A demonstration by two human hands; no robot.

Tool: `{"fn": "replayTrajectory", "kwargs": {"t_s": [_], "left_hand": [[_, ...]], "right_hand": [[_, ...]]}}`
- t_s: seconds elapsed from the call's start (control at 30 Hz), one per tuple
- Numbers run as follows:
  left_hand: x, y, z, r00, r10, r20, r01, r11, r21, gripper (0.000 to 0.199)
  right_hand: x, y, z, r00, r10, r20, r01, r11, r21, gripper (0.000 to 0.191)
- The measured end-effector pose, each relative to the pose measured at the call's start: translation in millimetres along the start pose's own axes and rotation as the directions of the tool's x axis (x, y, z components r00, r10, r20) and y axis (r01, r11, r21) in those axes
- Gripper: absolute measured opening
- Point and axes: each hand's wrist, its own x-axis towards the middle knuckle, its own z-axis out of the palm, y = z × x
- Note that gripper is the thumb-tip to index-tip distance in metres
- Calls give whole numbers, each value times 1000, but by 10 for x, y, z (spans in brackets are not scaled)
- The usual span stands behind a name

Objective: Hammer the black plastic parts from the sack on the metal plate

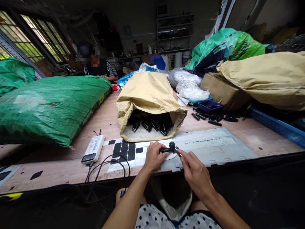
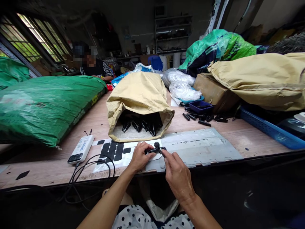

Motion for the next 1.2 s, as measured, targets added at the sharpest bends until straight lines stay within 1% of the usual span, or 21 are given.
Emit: {"fn": "replayTrajectory", "kwargs": {"t_s": [0.1, 0.23, 0.3, 0.33, 0.43, 0.53, 0.6, 0.7, 0.77, 0.83, 0.87, 0.9, 0.93, 0.97, 1.0, 1.03, 1.07, 1.1, 1.13, 1.17, 1.2], "left_hand": [[2, 10, -4, 1000, -8, 2, 8, 1000, 7, 12], [2, 5, 10, 1000, -1, -9, 1, 1000, 5, 12], [3, -1, 15, 1000, 10, -13, -10, 1000, 13, 11], [3, -4, 15, 1000, 14, -13, -14, 1000, 18, 10], [-6, -6, 0, 1000, 24, -3, -24, 999, 29, 11], [-10, -14, -16, 999, 33, 20, -34, 999, 31, 14], [6, -27, -22, 999, 36, 33, -37, 999, 35, 25], [46, -32, -51, 998, 36, 43, -38, 998, 44, 41], [25, 15, -110, 998, 59, 37, -59, 998, 3, 42], [-98, 121, -197, 991, 127, 30, -124, 989, -84, 37], [-209, 191, -239, 983, 176, 51, -167, 977, -136, 35], [-349, 262, -267, 967, 232, 104, -211, 960, -184, 33], [-510, 326, -271, 937, 294, 190, -250, 941, -228, 32], [-681, 371, -242, 889, 347, 300, -272, 925, -264, 31], [-847, 387, -175, 830, 375, 414, -273, 919, -285, 30], [-994, 366, -69, 777, 368, 511, -248, 925, -289, 29], [-1111, 306, 72, 751, 309, 583, -183, 946, -267, 28], [-1192, 209, 238, 757, 191, 625, -69, 975, -213, 29], [-1234, 83, 419, 762, 33, 647, 80, 986, -145, 29], [-1241, -58, 600, 751, -150, 643, 244, 968, -59, 30], [-1218, -198, 769, 718, -323, 617, 389, 921, 31, 32]], "right_hand": [[-1, 24, -11, 999, 26, 20, -26, 1000, 0, 39], [183, 190, -146, 991, 71, -111, -71, 997, 0, 38], [363, 364, -226, 978, 123, -171, -138, 987, -80, 38], [464, 468, -256, 967, 166, -195, -197, 969, -149, 37], [753, 788, -287, 945, 260, -201, -317, 882, -350, 36], [934, 1021, -234, 954, 250, -166, -300, 807, -508, 36], [979, 1099, -179, 965, 204, -167, -263, 772, -578, 36], [976, 1121, -118, 970, 156, -185, -239, 737, -632, 36], [965, 1105, -106, 972, 152, -181, -234, 728, -645, 36], [959, 1086, -110, 972, 157, -173, -232, 723, -650, 36], [958, 1078, -114, 972, 159, -172, -233, 723, -650, 36], [958, 1073, -118, 972, 162, -173, -236, 723, -649, 36], [958, 1071, -120, 971, 163, -175, -238, 724, -648, 36], [959, 1070, -120, 970, 164, -179, -241, 723, -647, 36], [959, 1072, -119, 970, 164, -181, -243, 723, -646, 37], [959, 1074, -116, 969, 166, -182, -245, 723, -646, 37], [959, 1078, -113, 969, 168, -182, -246, 722, -646, 37], [960, 1082, -110, 969, 169, -180, -246, 723, -646, 37], [961, 1085, -107, 970, 170, -177, -244, 724, -645, 37], [962, 1088, -105, 970, 171, -173, -243, 725, -644, 37], [963, 1090, -104, 970, 173, -171, -243, 726, -644, 37]]}}
